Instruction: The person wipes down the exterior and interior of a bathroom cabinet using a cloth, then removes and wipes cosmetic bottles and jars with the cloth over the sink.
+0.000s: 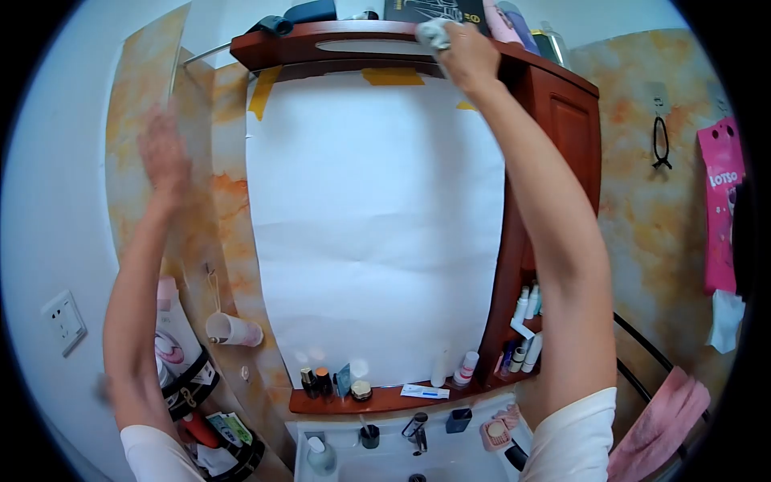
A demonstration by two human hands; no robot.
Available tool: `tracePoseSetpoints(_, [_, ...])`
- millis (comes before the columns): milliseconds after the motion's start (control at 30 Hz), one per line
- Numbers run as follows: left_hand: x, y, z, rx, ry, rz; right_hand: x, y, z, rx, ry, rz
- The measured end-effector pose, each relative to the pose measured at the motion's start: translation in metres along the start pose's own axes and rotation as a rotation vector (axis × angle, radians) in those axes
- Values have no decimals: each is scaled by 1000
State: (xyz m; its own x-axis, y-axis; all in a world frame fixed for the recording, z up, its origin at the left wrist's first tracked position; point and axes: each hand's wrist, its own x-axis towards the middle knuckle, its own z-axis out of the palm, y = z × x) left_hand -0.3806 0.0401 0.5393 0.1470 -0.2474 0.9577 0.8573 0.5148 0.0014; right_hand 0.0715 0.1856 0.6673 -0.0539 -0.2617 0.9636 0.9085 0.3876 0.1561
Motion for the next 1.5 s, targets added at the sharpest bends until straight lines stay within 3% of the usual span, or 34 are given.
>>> tracePoseSetpoints(67, [13,48,-33,-302,19,210,-2,22,-7,13,-46,138])
tracePoseSetpoints(200, [36,158,-39,-470,-11,538,2,34,-9,8,-85,217])
tracePoseSetpoints(367, [73,253,-17,-518,54,402,4,17,-7,23,-55,59])
tracePoseSetpoints(533, [96,254,14,-415,46,255,-2,62,-21,-27,-34,-56])
tracePoseSetpoints(700, [94,248,25,-352,50,273,-25,142,-31,-42,7,90])
tracePoseSetpoints(800, [91,248,28,-373,81,288,-38,178,-31,-8,-132,278])
tracePoseSetpoints(900, [92,241,28,-360,65,332,-45,187,-26,21,-69,241])
tracePoseSetpoints(1033, [95,232,38,-383,119,401,-40,182,-36,-38,-166,212])
tracePoseSetpoints(1133, [94,230,36,-372,108,412,-52,182,-44,154,-66,65])
tracePoseSetpoints(1200, [80,239,29,-417,111,322,-72,190,-46,198,-92,-31])
tracePoseSetpoints(1333, [32,269,-24,-721,135,371,-94,222,-46,66,-226,-37])
tracePoseSetpoints(1500, [-72,314,-100,-1191,-181,174,-142,237,-53,81,-197,-53])
